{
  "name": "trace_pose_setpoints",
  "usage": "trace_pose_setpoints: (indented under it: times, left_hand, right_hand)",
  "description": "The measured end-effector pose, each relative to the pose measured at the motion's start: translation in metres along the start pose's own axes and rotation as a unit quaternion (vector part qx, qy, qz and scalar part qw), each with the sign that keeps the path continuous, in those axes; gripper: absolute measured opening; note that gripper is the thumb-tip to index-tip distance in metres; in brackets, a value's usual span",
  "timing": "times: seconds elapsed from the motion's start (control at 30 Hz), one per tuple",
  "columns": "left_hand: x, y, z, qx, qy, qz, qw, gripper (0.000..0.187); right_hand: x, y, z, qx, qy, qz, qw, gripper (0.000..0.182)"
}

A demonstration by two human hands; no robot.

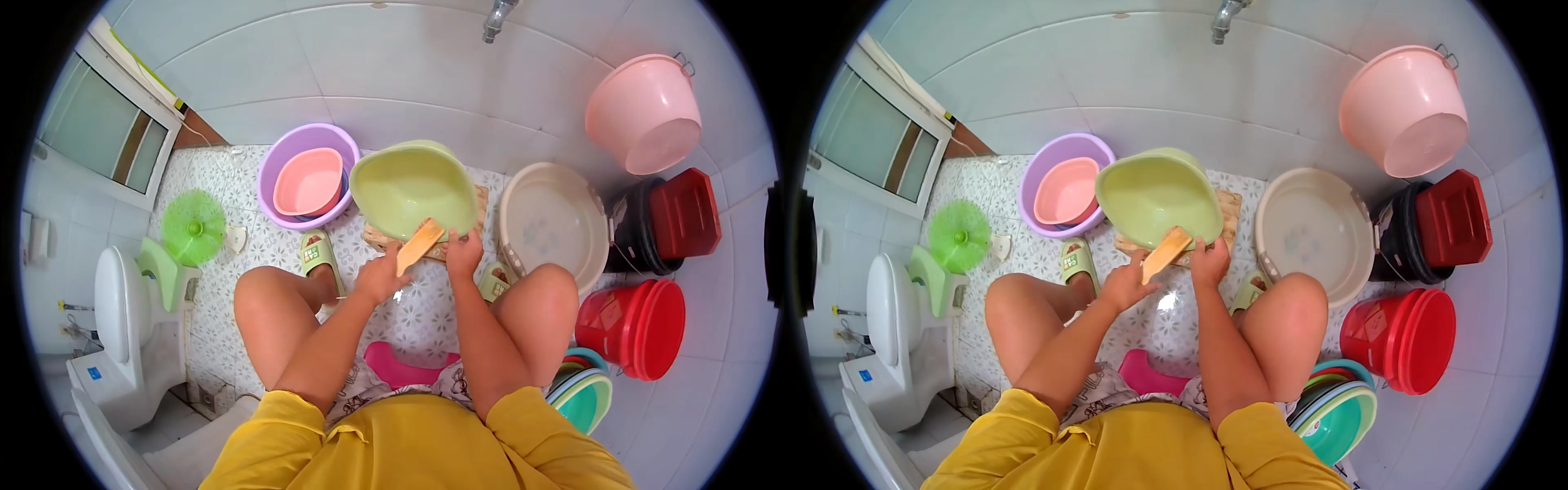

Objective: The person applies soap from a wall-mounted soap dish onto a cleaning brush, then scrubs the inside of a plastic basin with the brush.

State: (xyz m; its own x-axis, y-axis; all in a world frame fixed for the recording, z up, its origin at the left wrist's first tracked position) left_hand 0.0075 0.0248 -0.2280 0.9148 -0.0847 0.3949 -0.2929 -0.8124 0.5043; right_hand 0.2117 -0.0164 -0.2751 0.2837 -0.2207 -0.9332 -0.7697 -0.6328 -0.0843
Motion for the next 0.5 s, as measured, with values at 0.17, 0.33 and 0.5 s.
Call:
trace_pose_setpoints:
  times: [0.17,0.33,0.5]
  left_hand:
    - [0.021,0.007,0.010,-0.015,0.122,0.057,0.991,0.066]
    - [0.018,-0.001,0.022,-0.013,0.121,0.015,0.992,0.061]
    - [-0.010,-0.011,0.024,0.044,0.009,-0.053,0.998,0.061]
  right_hand:
    - [-0.022,-0.001,-0.010,0.007,0.001,-0.040,0.999,0.019]
    - [-0.020,0.003,-0.011,-0.039,-0.012,-0.010,0.999,0.014]
    - [0.018,0.011,-0.010,-0.012,-0.107,0.128,0.986,0.020]
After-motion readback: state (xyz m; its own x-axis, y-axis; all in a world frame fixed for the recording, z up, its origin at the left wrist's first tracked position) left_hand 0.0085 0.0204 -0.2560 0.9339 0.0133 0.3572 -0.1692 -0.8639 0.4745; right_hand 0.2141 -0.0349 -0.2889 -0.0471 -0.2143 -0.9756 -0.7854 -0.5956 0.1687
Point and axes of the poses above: each hand's wrist, its own y-axis away from the middle knuckle, its own z-axis out of the palm, x = y × z, the point moved 8 cm from there along -y, towards the middle knuckle, and after that the axes turned 13 degrees about -z, right-handed, at the moved point
